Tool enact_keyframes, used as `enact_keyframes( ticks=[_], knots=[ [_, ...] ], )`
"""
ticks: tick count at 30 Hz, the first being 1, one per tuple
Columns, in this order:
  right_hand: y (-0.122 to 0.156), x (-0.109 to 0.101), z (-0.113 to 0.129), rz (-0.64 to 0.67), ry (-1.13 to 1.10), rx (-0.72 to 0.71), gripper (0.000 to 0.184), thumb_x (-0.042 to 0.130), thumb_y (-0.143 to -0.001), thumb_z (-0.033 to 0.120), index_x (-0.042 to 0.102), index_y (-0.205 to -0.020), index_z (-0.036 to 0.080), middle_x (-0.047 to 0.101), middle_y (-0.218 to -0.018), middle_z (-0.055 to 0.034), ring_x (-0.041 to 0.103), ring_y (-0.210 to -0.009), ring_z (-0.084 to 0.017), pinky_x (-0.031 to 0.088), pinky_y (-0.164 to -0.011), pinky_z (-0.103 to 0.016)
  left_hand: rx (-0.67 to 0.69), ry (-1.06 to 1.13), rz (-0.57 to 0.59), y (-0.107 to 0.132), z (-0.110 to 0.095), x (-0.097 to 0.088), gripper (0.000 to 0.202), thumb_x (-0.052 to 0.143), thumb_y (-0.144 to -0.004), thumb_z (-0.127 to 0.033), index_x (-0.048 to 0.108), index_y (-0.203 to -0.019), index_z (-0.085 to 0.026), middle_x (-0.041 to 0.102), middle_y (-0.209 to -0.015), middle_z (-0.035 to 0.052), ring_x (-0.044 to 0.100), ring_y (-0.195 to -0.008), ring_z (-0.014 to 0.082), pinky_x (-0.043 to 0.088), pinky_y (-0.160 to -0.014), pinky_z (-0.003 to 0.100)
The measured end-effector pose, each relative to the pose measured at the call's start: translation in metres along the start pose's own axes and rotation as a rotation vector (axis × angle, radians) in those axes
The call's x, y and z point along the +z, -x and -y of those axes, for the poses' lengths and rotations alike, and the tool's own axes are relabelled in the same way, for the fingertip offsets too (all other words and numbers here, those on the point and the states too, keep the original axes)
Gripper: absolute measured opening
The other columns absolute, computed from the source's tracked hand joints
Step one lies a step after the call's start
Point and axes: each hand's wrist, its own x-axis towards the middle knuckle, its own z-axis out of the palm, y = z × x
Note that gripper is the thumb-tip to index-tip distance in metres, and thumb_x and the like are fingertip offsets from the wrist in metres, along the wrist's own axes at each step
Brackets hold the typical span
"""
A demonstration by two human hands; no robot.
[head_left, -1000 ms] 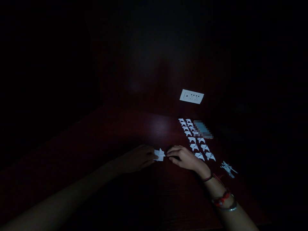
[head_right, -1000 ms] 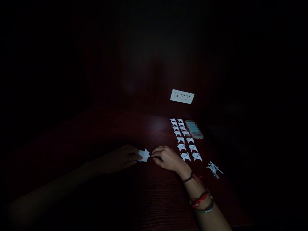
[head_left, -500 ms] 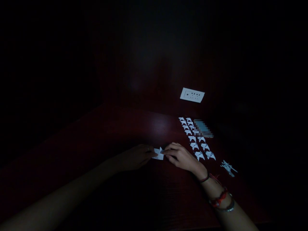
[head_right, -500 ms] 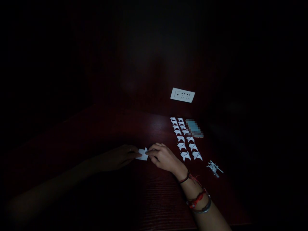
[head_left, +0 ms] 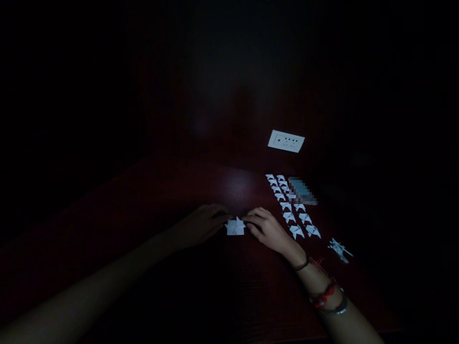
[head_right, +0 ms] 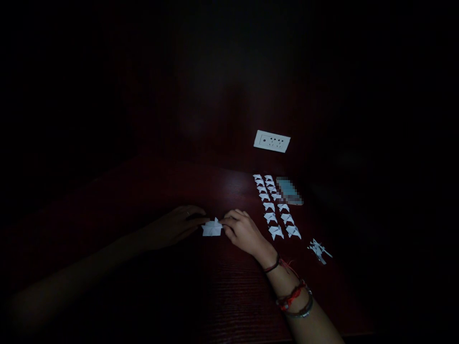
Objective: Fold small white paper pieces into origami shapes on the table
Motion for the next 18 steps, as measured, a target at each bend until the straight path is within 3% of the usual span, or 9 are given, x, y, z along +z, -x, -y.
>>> enact_keyframes(
  ticks=[3, 11, 18],
  knots=[
    [-0.0019, 0.0010, 0.0016, -0.002, 0.006, 0.018, 0.029, 0.042, -0.080, 0.020, 0.048, -0.108, 0.021, 0.048, -0.100, -0.0048, 0.041, -0.093, -0.016, 0.034, -0.080, -0.032, -0.014, 0.006, -0.005, -0.0015, -0.0013, -0.0001, 0.032, 0.039, -0.083, -0.020, 0.042, -0.115, -0.024, 0.045, -0.114, 0.0036, 0.040, -0.103, 0.0183, 0.031, -0.087, 0.036],
    [-0.0043, 0.0082, 0.0013, 0.090, 0.009, -0.001, 0.023, 0.041, -0.081, 0.022, 0.054, -0.100, 0.020, 0.048, -0.098, -0.0047, 0.042, -0.092, -0.016, 0.034, -0.080, -0.033, 0.005, 0.058, 0.074, -0.0014, -0.0030, 0.0018, 0.029, 0.037, -0.085, -0.023, 0.043, -0.113, -0.025, 0.048, -0.114, 0.0008, 0.040, -0.105, 0.0165, 0.031, -0.088, 0.034],
    [-0.0027, 0.0055, -0.0005, 0.055, 0.019, 0.008, 0.029, 0.039, -0.082, 0.025, 0.047, -0.110, 0.021, 0.046, -0.106, -0.0054, 0.040, -0.097, -0.016, 0.033, -0.081, -0.033, 0.026, 0.007, -0.027, 0.0009, -0.0014, 0.0041, 0.033, 0.038, -0.084, -0.023, 0.039, -0.118, -0.026, 0.041, -0.121, 0.0014, 0.035, -0.111, 0.0175, 0.028, -0.090, 0.035]
  ],
)
